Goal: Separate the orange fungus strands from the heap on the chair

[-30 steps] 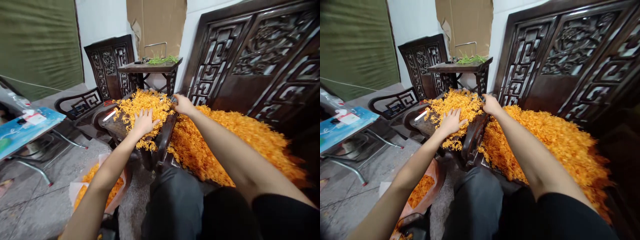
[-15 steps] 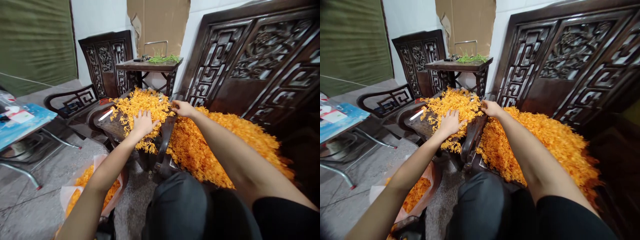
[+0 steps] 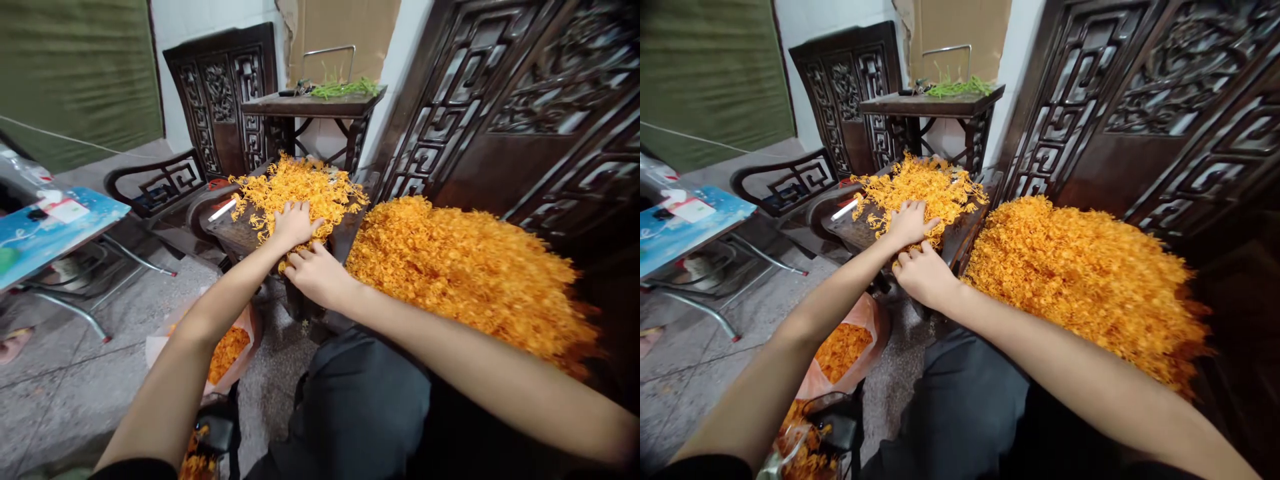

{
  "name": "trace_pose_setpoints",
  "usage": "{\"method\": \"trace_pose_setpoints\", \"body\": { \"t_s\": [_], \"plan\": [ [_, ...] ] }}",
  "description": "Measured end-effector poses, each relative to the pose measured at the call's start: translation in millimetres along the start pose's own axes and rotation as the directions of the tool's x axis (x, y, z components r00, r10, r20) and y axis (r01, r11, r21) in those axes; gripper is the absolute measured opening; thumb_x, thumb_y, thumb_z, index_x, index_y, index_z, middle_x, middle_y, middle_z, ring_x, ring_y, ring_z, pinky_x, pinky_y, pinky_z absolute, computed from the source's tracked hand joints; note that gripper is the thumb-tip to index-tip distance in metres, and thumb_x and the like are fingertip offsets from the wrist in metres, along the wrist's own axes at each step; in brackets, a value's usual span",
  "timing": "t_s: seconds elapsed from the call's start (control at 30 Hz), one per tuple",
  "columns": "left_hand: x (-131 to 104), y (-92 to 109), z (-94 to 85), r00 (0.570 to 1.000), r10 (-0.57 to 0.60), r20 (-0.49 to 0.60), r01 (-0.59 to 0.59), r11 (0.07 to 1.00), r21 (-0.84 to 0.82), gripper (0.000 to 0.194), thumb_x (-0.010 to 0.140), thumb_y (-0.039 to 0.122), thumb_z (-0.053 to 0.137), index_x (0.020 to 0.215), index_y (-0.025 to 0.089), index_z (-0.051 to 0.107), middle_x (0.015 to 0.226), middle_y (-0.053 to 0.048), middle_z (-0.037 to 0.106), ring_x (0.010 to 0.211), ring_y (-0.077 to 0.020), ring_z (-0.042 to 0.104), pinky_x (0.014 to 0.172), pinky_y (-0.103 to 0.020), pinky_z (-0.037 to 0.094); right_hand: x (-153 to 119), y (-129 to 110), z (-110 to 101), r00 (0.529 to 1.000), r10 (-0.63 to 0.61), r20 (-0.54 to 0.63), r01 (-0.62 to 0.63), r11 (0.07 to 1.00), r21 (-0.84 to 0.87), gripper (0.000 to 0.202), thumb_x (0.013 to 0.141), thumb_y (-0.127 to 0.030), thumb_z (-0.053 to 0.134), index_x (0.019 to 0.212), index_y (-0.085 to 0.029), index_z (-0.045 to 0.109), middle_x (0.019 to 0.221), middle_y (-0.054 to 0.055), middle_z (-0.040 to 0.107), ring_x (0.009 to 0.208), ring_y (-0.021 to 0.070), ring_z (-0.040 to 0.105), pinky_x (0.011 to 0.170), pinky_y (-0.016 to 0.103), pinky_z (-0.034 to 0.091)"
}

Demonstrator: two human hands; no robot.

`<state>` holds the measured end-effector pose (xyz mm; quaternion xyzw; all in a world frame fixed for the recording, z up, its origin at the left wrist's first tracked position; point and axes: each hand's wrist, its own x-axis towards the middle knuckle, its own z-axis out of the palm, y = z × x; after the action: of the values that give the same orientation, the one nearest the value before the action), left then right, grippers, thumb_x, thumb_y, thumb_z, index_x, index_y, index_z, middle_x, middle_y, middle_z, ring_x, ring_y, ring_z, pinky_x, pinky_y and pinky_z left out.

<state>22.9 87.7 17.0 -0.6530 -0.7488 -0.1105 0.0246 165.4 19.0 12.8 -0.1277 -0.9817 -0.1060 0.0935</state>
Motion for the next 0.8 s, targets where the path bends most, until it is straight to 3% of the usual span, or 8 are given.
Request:
{"method": "trace_pose_setpoints", "body": {
  "t_s": [0.13,0.23,0.37,0.5,0.63,0.7,0.73,0.8],
  "plan": [
    [4,-4,-1.6,0.999,0.013,0.039,-0.013,1.000,-0.003,0.073,0.096,0.064,0.041,0.150,0.015,0.046,0.156,-0.018,0.048,0.147,-0.0384,0.035,0.117,-0.060,0.034,-14,-13,-6,1.000,-0.018,-0.024,0.022,0.984,0.175,0.022,0.100,-0.019,0.050,0.087,-0.015,0.068,0.096,0.010,0.067,0.086,0.0218,0.063,0.079,0.037,0.041],
    [8,-11,0.3,0.996,0.050,0.073,-0.049,0.999,-0.020,0.077,0.095,0.065,0.042,0.153,0.014,0.043,0.160,-0.018,0.043,0.149,-0.0377,0.033,0.119,-0.061,0.032,-41,-21,-20,0.995,0.086,-0.056,-0.063,0.944,0.324,0.021,0.100,-0.023,0.055,0.085,-0.016,0.068,0.092,0.007,0.067,0.082,0.0201,0.062,0.076,0.035,0.044],
    [17,-18,3.7,0.992,0.067,0.109,-0.061,0.996,-0.063,0.083,0.093,0.067,0.045,0.155,0.011,0.039,0.163,-0.020,0.036,0.151,-0.0369,0.031,0.120,-0.058,0.031,-75,-25,-34,0.966,0.254,-0.050,-0.186,0.815,0.549,0.020,0.099,-0.020,0.056,0.088,-0.016,0.071,0.089,0.006,0.066,0.083,0.0184,0.065,0.077,0.031,0.050],
    [30,-23,-0.2,0.983,0.110,0.146,-0.095,0.990,-0.104,0.091,0.086,0.067,0.058,0.151,0.005,0.044,0.158,-0.024,0.043,0.147,-0.0376,0.039,0.120,-0.049,0.035,-96,-28,-39,0.948,0.313,-0.066,-0.202,0.745,0.635,0.020,0.098,-0.019,0.056,0.086,-0.018,0.072,0.085,0.005,0.066,0.080,0.0189,0.066,0.076,0.032,0.052],
    [37,-33,-13.3,0.965,0.155,0.212,-0.089,0.953,-0.291,0.100,0.077,0.071,0.067,0.150,0.005,0.046,0.158,-0.023,0.045,0.143,-0.0347,0.048,0.120,-0.039,0.037,-109,-24,-47,0.919,0.373,-0.126,-0.175,0.673,0.718,0.021,0.098,-0.023,0.058,0.083,-0.020,0.072,0.085,0.005,0.069,0.079,0.0191,0.067,0.074,0.033,0.053],
    [36,-40,-20.3,0.966,0.150,0.209,-0.053,0.913,-0.405,0.100,0.079,0.071,0.065,0.152,0.007,0.044,0.161,-0.020,0.042,0.144,-0.0317,0.047,0.122,-0.037,0.035,-115,-10,-56,0.861,0.474,-0.186,-0.158,0.596,0.788,0.017,0.096,-0.030,0.063,0.083,-0.022,0.073,0.086,0.004,0.071,0.080,0.0192,0.067,0.075,0.033,0.053],
    [34,-44,-23.5,0.969,0.152,0.193,-0.049,0.889,-0.455,0.097,0.081,0.069,0.064,0.153,0.007,0.043,0.161,-0.019,0.042,0.145,-0.0300,0.046,0.122,-0.036,0.035,-117,1,-60,0.804,0.559,-0.202,-0.167,0.538,0.826,0.016,0.093,-0.034,0.066,0.084,-0.023,0.074,0.084,0.004,0.071,0.078,0.0190,0.066,0.073,0.033,0.052],
    [28,-50,-29.4,0.973,0.189,0.129,-0.095,0.846,-0.525,0.087,0.086,0.060,0.062,0.152,0.007,0.044,0.160,-0.019,0.044,0.145,-0.0263,0.047,0.121,-0.034,0.036,-119,29,-70,0.644,0.746,-0.170,-0.185,0.369,0.911,0.020,0.087,-0.042,0.074,0.085,-0.023,0.075,0.078,0.002,0.070,0.071,0.0170,0.062,0.065,0.031,0.048]
  ]
}}
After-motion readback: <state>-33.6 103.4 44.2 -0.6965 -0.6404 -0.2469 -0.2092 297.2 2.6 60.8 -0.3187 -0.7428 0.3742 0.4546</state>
